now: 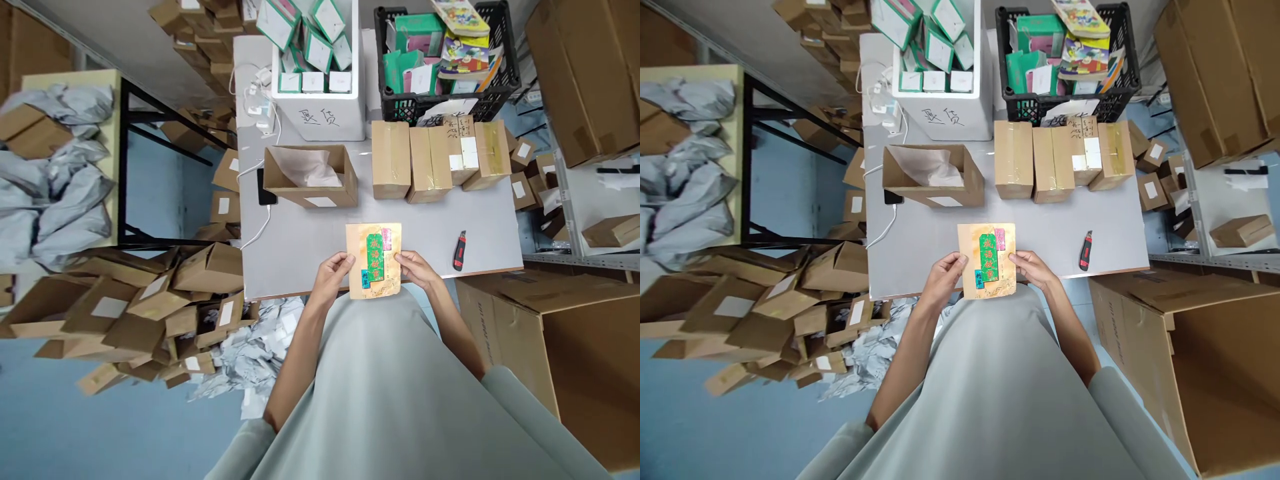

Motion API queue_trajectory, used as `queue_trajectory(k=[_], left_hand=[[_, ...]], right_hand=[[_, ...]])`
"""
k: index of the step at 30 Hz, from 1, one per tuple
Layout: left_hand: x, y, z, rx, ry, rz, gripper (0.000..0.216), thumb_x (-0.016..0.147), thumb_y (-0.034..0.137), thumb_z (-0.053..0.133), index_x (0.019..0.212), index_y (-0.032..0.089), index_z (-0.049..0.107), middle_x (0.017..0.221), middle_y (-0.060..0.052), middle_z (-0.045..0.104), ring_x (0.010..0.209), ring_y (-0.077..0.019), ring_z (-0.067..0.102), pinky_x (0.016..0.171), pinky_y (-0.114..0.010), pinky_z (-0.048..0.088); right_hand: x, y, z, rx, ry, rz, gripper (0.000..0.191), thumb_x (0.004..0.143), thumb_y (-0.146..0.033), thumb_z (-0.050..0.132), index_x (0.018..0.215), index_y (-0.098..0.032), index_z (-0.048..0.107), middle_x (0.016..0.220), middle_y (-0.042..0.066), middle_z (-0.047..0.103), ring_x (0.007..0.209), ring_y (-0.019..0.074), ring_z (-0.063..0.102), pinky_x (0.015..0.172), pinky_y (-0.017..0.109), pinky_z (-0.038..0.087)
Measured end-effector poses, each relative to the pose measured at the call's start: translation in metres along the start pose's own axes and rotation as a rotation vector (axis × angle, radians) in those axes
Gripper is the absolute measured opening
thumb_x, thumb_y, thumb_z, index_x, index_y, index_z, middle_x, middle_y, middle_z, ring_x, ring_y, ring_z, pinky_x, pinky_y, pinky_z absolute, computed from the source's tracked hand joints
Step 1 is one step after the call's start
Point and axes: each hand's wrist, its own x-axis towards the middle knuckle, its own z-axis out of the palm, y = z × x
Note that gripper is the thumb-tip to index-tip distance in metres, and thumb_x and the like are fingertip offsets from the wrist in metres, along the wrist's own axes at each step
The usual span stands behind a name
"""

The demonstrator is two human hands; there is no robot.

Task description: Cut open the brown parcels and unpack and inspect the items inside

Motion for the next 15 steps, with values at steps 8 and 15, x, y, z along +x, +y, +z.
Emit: queue_trajectory(k=[8,15], left_hand=[[-0.004,-0.005,0.014,-0.169,-0.139,-0.178,0.062,0.074,0.076,0.095,0.098,0.021,0.078,0.094,-0.007,0.085,0.092,-0.0293,0.082,0.079,-0.038,0.064],[0.007,-0.008,0.004,-0.134,-0.106,-0.072,0.054,0.078,0.069,0.096,0.096,0.02,0.078,0.09,-0.004,0.082,0.084,-0.0224,0.077,0.078,-0.033,0.059]], right_hand=[[0.003,0.024,0.01,0.202,0.041,-0.025,0.072,0.065,-0.078,0.099,0.11,-0.024,0.083,0.11,0.01,0.088,0.12,0.0349,0.08,0.096,0.042,0.069],[-0.011,0.012,0.008,0.143,0.1,-0.063,0.069,0.074,-0.077,0.094,0.116,-0.025,0.083,0.117,0.009,0.087,0.122,0.0342,0.08,0.097,0.043,0.068]])
